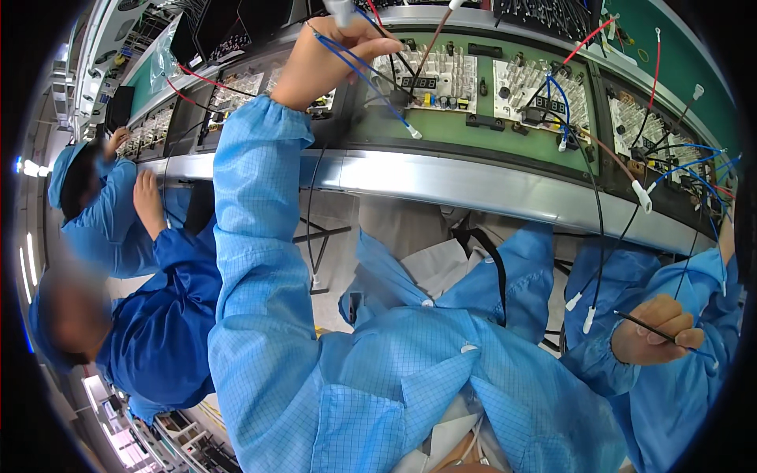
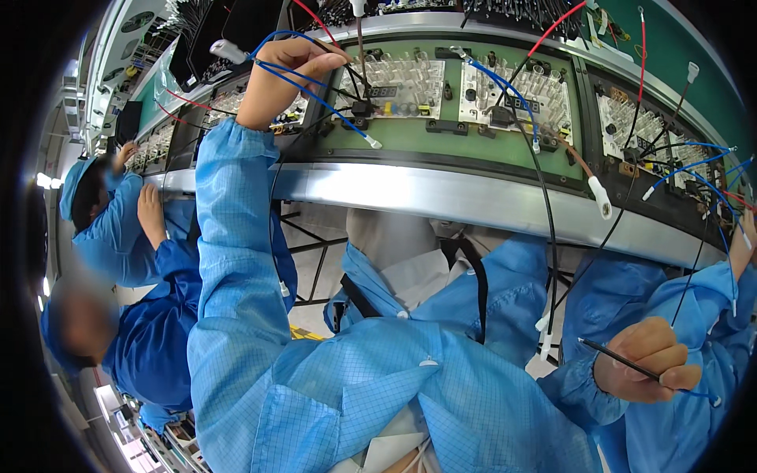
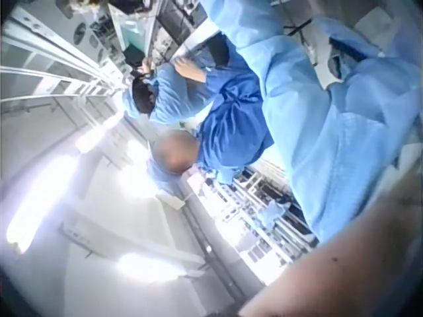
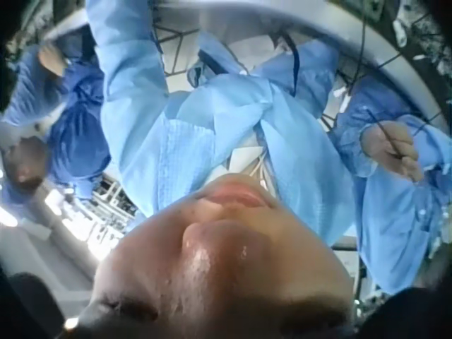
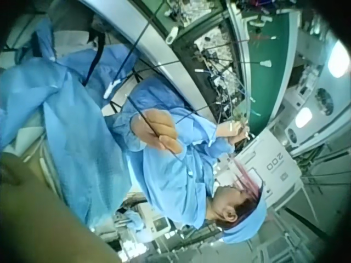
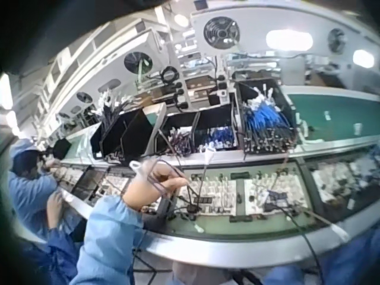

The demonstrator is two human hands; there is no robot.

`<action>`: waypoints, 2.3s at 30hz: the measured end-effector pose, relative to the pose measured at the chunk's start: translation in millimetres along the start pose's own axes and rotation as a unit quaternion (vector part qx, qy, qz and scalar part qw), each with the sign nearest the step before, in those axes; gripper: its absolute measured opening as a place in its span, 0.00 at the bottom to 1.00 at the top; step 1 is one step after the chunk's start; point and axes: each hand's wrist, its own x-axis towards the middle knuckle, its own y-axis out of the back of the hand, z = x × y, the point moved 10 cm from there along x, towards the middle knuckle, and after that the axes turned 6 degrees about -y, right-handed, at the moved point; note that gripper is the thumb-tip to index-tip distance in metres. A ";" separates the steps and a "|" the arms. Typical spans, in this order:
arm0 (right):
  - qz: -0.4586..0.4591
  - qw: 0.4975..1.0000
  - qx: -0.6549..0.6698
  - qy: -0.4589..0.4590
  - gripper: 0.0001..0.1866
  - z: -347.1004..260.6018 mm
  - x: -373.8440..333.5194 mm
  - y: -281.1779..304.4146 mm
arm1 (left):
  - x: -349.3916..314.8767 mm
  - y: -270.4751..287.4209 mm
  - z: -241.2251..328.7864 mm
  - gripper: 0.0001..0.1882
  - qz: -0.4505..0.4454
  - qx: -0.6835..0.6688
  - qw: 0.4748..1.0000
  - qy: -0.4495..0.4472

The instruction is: Connecting color-coded wires to terminals on a series of circuit boards at a manual assembly station.

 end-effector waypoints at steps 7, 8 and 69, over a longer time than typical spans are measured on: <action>0.004 0.999 0.037 -0.014 0.09 3.5 1.3 12.4 | 1.0 -23.4 -3.6 0.12 -0.079 -0.011 0.996 0.039; 0.011 0.998 0.059 -0.020 0.09 3.8 1.6 12.4 | 1.3 -25.8 -2.5 0.12 -0.080 -0.012 0.996 0.040; -0.197 0.867 -0.410 -0.205 0.09 163.0 87.5 -112.2 | -76.0 21.9 -5.8 0.06 -0.037 0.086 0.995 0.017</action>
